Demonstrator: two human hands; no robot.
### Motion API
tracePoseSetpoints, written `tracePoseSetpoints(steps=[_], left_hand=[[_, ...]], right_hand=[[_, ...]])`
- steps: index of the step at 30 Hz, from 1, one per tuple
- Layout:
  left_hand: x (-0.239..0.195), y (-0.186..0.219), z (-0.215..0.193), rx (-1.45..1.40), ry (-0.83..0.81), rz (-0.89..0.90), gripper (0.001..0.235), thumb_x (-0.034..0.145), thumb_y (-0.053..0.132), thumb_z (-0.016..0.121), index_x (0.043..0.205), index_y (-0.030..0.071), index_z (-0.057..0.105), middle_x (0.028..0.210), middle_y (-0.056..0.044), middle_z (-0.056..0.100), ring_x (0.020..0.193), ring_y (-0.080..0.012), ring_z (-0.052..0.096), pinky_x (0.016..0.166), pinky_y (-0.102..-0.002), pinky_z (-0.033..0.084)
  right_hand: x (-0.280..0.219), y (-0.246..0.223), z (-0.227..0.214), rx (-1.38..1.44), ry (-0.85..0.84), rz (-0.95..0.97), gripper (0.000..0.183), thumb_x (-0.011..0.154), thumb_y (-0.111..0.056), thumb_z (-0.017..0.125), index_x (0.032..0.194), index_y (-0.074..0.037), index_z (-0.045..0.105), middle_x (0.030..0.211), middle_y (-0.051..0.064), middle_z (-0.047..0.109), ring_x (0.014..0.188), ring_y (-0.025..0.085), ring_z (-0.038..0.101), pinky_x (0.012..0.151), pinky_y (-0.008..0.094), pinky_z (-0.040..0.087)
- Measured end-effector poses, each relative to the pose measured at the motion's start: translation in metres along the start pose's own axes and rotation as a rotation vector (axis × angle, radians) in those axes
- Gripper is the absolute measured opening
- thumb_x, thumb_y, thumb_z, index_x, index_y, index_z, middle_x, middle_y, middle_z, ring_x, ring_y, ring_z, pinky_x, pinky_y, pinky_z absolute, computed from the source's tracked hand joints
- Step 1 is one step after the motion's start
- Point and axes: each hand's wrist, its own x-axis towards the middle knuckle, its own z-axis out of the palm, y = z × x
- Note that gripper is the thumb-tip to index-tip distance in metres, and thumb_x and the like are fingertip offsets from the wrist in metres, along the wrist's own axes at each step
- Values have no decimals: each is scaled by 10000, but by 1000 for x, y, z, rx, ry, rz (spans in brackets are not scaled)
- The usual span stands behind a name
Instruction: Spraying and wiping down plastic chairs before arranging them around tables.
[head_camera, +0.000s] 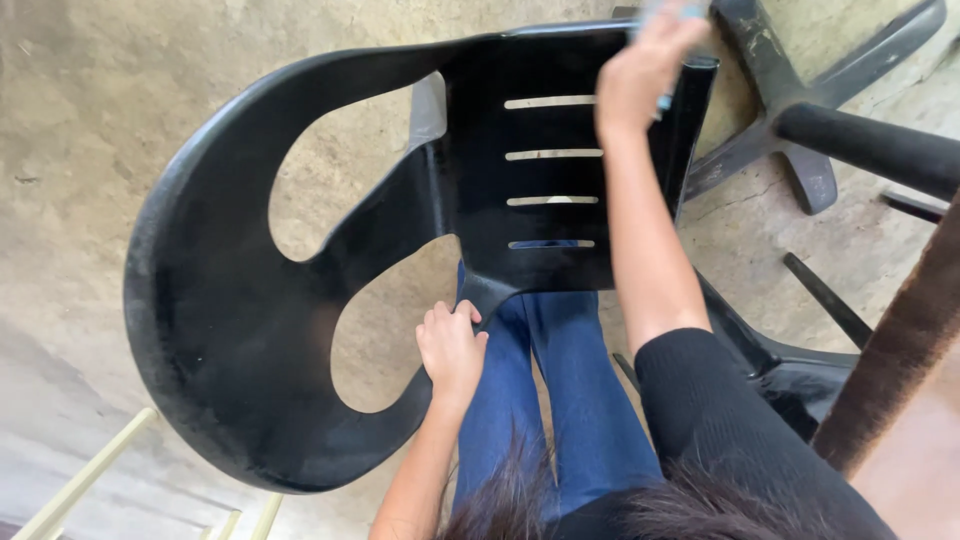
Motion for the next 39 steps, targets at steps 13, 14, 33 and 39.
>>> tracePoseSetpoints(steps=[13,14,33,39], left_hand=[[5,16,-13,107,-92,-52,338,715,269,901,825,201,588,1009,-71,649,1005,-312,677,863,-443,508],[4,17,-14,107,-109,-64,328,726,272,899,819,203,592,1008,-76,651,1004,-312,678,866,-440,509],[5,-4,25,317,-8,16,657,725,384,907,1221,107,576,995,-111,677,983,-283,676,846,-398,506],[5,-4,26,313,-22,4,703,746,396,888,1284,84,560,1021,-124,690,993,-290,674,861,-415,506]], right_hand=[[-94,32,-84,103,9,-962,374,1021,-91,519,1371,-121,648,818,49,555,679,231,541,601,345,476],[-84,60,-96,-238,183,-953,408,1004,-91,518,1383,-160,653,815,8,513,629,172,492,578,323,448],[-227,-85,-100,505,-925,-409,774,947,16,454,1645,-125,151,1226,191,427,823,532,692,728,552,616],[-209,97,-158,89,-257,-859,411,979,-95,578,1377,-128,676,1152,170,662,884,333,727,686,383,579]])
